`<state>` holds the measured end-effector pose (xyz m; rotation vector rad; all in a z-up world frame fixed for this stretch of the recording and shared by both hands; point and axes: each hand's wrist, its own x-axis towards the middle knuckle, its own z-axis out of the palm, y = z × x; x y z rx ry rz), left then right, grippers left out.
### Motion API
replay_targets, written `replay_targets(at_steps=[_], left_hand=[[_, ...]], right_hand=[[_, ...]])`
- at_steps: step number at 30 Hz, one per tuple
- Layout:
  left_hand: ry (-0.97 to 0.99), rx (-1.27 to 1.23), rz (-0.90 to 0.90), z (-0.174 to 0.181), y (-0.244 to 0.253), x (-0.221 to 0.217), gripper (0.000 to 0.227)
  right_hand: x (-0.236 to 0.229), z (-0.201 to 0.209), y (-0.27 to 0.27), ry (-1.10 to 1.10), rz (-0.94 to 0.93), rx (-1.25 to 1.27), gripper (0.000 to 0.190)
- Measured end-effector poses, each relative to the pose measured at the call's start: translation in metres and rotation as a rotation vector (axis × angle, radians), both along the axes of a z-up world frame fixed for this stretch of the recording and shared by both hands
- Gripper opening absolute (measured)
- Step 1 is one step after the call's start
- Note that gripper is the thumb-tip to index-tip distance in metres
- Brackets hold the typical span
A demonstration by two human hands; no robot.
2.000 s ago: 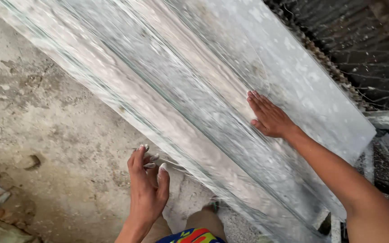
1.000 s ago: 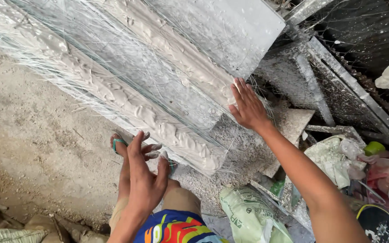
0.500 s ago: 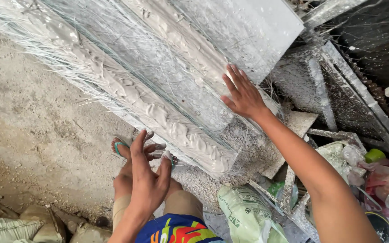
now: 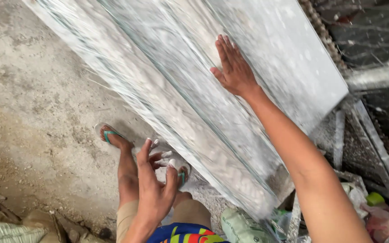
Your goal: Apply and smooth liquid gypsum or plaster mixture into architectural molds by hand.
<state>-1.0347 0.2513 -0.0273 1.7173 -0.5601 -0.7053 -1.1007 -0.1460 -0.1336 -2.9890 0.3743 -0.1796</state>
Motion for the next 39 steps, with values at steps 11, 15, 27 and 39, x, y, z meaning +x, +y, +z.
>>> replay_targets(at_steps=[11, 15, 27, 39], left_hand=[[-0.122, -0.09, -0.115, 0.021, -0.032, 0.319, 0.075], [-0.098, -0.043, -0.06, 0.045, -0.039, 0.417, 0.075], [-0.062, 0.03, 0.004, 0.019, -0.113, 0.697, 0.077], [0.031, -0.002, 0.034, 0.029, -0.187, 1.004, 0.075]], right_hand=[[0.293, 0.01, -0.051, 0.032, -0.049, 0.095, 0.08], [0.392, 0.012, -0.07, 0.032, -0.078, 0.112, 0.08], [0.726, 0.018, -0.132, 0.009, -0.038, 0.111, 0.081], [1.078, 0.021, -0.198, 0.045, -0.074, 0.161, 0.083]])
